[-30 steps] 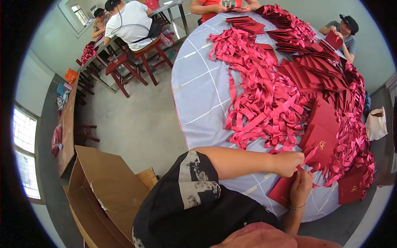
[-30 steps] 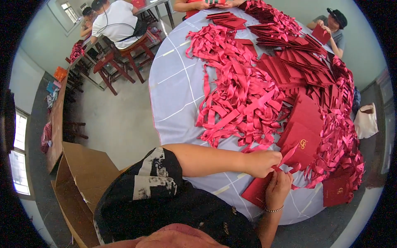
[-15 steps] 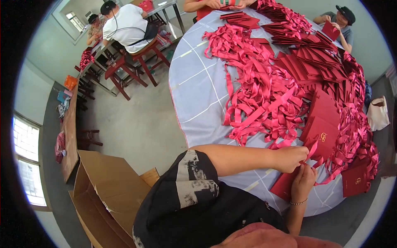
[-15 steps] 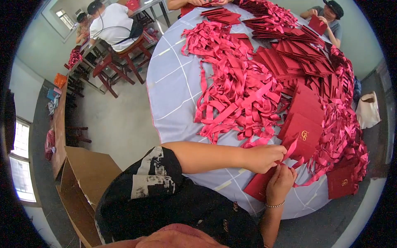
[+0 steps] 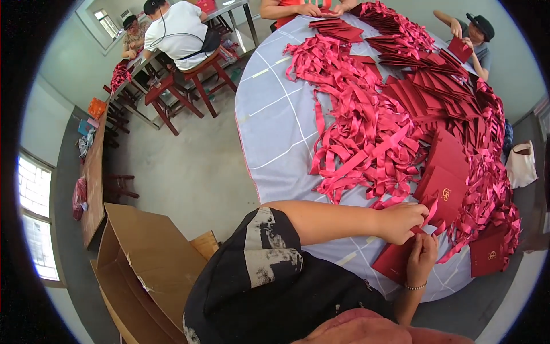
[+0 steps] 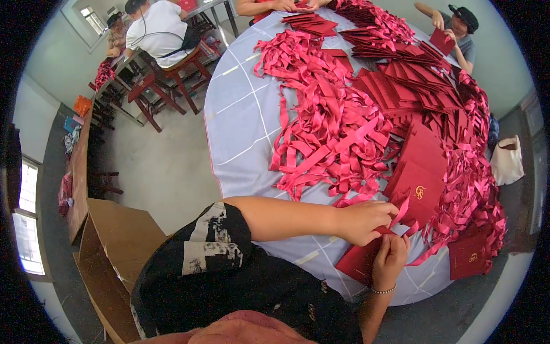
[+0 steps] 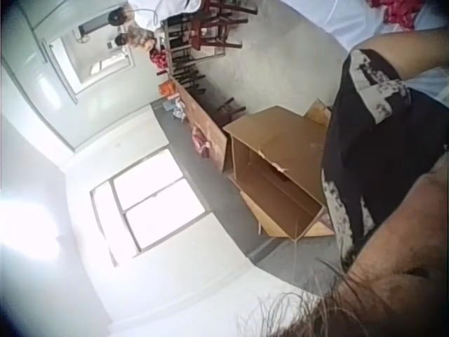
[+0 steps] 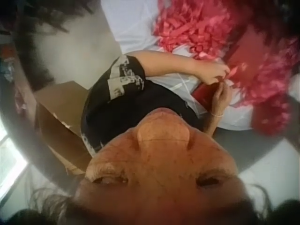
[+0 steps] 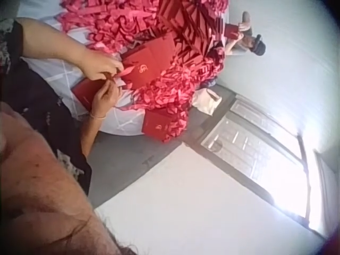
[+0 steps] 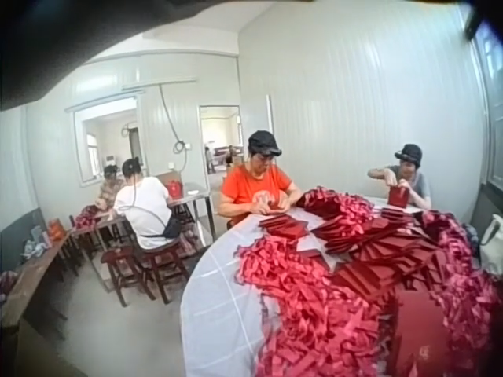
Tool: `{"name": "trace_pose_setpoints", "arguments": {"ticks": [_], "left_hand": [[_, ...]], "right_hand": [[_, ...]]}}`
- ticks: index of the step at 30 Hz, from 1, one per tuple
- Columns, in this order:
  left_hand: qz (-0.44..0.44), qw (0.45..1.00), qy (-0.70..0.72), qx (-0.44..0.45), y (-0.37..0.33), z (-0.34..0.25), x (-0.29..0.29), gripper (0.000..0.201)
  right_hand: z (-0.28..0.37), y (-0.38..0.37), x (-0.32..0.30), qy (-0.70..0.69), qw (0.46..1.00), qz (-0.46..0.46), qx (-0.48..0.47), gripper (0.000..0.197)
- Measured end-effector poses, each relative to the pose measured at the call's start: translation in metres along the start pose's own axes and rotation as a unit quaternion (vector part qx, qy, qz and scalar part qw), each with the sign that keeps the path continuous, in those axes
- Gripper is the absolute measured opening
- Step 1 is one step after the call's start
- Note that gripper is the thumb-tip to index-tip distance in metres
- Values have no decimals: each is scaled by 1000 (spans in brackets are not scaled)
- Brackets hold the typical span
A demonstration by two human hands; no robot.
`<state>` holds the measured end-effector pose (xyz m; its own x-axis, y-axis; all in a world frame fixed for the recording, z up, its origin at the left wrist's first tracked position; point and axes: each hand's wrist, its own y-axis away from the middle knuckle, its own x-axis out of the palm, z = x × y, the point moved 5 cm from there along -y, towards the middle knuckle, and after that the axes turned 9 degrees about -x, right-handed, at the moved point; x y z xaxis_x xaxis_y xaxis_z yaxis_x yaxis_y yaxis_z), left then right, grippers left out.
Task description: The person assembles paper gift bags by hand, threading ribbon handles through the slots, folding the bags, and stacking them.
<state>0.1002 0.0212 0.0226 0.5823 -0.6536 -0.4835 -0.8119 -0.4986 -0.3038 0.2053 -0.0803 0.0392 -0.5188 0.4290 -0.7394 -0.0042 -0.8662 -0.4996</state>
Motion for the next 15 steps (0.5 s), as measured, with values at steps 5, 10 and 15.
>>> {"name": "trace_pose_setpoints", "arguments": {"ticks": [5, 10, 15], "left_hand": [[8, 999, 24, 19, -1, 4, 7, 19], [-8, 998, 33, 45, -4, 3, 9, 17], [-19, 996, 46, 76, -2, -8, 4, 15]], "right_hand": [[4, -7, -8, 67, 996, -6, -63, 9], [-4, -5, -10, -2, 1000, -20, -21, 16], [4, -13, -19, 38, 999, -25, -19, 26]]}}
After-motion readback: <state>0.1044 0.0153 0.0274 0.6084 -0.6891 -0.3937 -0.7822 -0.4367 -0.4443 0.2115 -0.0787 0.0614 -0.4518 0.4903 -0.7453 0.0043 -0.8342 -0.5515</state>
